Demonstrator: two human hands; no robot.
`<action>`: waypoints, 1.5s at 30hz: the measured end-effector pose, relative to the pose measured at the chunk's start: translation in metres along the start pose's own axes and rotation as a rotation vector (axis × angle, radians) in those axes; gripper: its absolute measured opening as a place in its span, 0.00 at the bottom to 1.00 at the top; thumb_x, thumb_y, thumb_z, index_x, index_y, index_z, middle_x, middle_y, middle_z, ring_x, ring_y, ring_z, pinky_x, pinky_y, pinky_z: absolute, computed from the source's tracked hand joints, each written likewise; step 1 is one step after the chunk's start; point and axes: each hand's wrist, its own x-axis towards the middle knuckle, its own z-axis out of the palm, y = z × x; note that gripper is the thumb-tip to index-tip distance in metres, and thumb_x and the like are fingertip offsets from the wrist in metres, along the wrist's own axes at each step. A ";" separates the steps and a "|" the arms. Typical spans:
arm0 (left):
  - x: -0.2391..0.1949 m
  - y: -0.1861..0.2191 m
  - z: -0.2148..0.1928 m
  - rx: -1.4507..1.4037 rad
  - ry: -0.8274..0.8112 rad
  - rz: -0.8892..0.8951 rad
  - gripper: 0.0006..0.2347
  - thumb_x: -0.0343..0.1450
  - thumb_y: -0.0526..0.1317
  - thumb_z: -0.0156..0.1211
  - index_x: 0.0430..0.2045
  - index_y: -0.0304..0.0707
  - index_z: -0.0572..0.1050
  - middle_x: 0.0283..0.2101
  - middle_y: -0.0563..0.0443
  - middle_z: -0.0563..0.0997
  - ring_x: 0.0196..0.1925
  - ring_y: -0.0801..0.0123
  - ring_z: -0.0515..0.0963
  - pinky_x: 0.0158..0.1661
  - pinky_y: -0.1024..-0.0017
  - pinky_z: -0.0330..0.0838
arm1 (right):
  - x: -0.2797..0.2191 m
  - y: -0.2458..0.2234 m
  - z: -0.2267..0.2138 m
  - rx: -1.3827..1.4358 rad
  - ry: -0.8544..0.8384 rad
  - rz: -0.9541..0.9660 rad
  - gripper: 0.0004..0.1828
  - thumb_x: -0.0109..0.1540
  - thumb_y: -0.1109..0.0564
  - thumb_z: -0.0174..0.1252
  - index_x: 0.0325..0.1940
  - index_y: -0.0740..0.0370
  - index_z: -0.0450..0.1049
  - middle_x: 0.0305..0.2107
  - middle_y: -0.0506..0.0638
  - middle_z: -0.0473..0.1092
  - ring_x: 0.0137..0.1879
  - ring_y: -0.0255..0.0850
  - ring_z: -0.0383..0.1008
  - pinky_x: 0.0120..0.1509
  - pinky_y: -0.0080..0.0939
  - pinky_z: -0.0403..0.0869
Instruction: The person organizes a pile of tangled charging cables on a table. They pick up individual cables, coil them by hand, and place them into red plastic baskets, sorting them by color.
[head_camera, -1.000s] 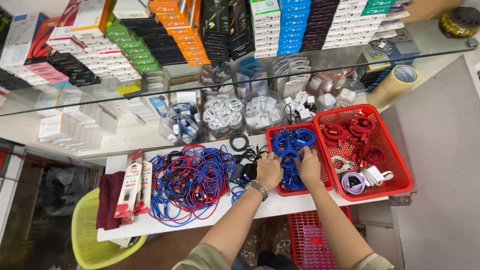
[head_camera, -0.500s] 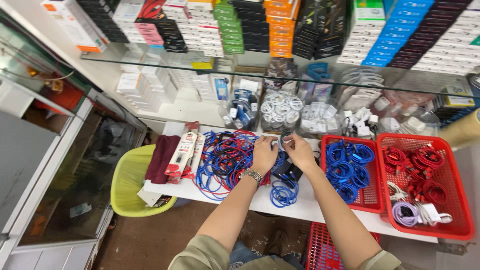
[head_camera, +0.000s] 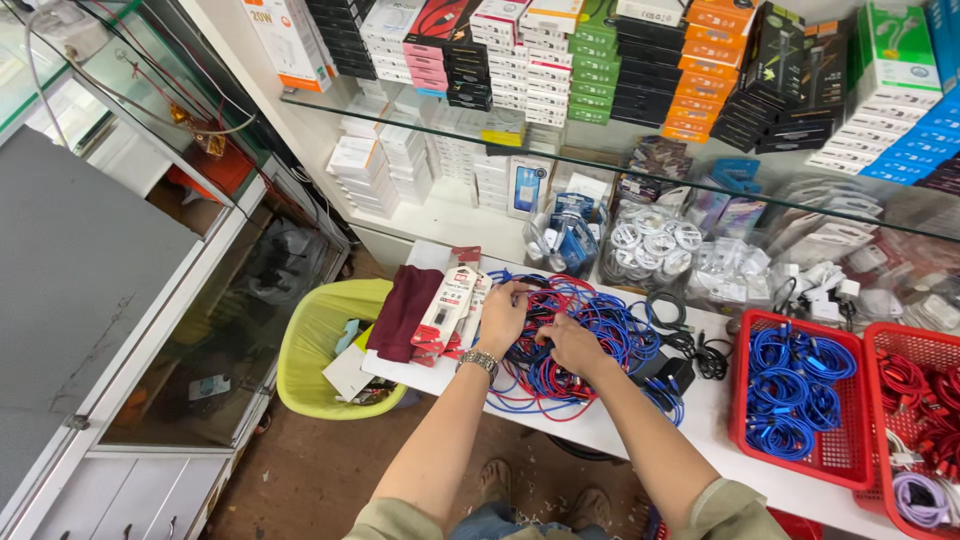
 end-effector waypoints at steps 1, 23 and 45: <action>0.002 -0.008 -0.003 -0.021 -0.055 -0.059 0.08 0.70 0.37 0.59 0.39 0.37 0.81 0.40 0.38 0.83 0.44 0.51 0.82 0.49 0.60 0.75 | 0.002 -0.002 0.003 -0.030 -0.036 0.037 0.13 0.56 0.62 0.62 0.43 0.50 0.80 0.46 0.55 0.67 0.59 0.51 0.70 0.62 0.48 0.71; 0.049 0.006 -0.011 0.002 -0.556 0.327 0.09 0.64 0.35 0.65 0.37 0.38 0.82 0.37 0.38 0.85 0.40 0.51 0.84 0.44 0.63 0.77 | 0.011 0.001 -0.091 0.153 0.128 -0.021 0.19 0.58 0.51 0.67 0.51 0.59 0.78 0.40 0.57 0.76 0.47 0.49 0.77 0.52 0.46 0.73; 0.060 0.141 -0.077 -0.357 -0.471 0.203 0.19 0.77 0.52 0.54 0.39 0.31 0.83 0.21 0.58 0.73 0.24 0.76 0.70 0.27 0.74 0.64 | -0.001 -0.024 -0.242 0.638 0.022 -0.043 0.17 0.68 0.47 0.59 0.45 0.64 0.82 0.28 0.48 0.69 0.36 0.34 0.66 0.40 0.37 0.64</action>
